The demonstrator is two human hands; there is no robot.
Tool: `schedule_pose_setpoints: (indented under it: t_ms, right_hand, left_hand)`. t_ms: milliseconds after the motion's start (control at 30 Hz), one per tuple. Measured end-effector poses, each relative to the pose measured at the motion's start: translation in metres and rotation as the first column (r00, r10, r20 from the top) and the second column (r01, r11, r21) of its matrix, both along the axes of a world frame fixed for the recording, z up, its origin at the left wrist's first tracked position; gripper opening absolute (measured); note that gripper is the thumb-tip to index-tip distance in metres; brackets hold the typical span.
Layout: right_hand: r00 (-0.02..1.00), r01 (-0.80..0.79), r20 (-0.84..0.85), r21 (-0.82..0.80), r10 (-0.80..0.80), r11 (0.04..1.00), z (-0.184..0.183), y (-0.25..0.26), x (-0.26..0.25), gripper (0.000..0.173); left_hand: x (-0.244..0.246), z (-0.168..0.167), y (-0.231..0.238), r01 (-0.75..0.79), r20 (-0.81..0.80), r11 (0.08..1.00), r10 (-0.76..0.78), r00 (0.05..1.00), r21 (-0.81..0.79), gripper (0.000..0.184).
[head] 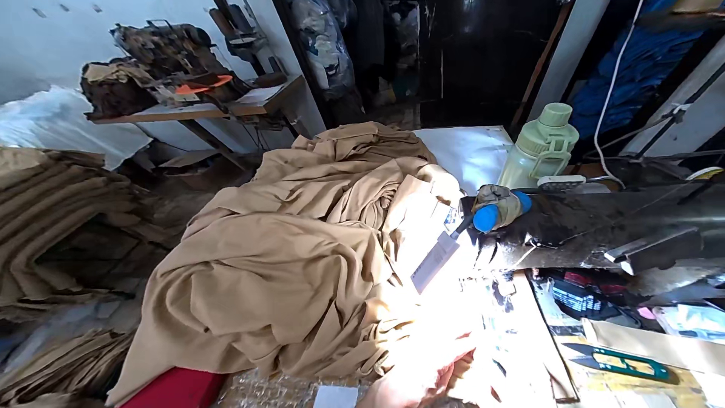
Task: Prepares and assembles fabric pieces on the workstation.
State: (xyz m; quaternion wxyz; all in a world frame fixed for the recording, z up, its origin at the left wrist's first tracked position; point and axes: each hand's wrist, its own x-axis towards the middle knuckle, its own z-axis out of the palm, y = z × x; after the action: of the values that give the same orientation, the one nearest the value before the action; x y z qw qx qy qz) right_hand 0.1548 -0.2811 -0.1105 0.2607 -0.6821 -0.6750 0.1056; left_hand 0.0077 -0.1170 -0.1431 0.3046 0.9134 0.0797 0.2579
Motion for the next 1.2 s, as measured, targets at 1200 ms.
schedule_pose_setpoints:
  t_ms: [1200]
  right_hand:
    - [0.975,0.192,0.13,-0.077,-0.181,0.978,0.005,0.07,0.017,0.03]
  left_hand:
    - [0.015,0.005,0.038,-0.163,-0.185,0.985,0.17,0.968,0.053,0.029]
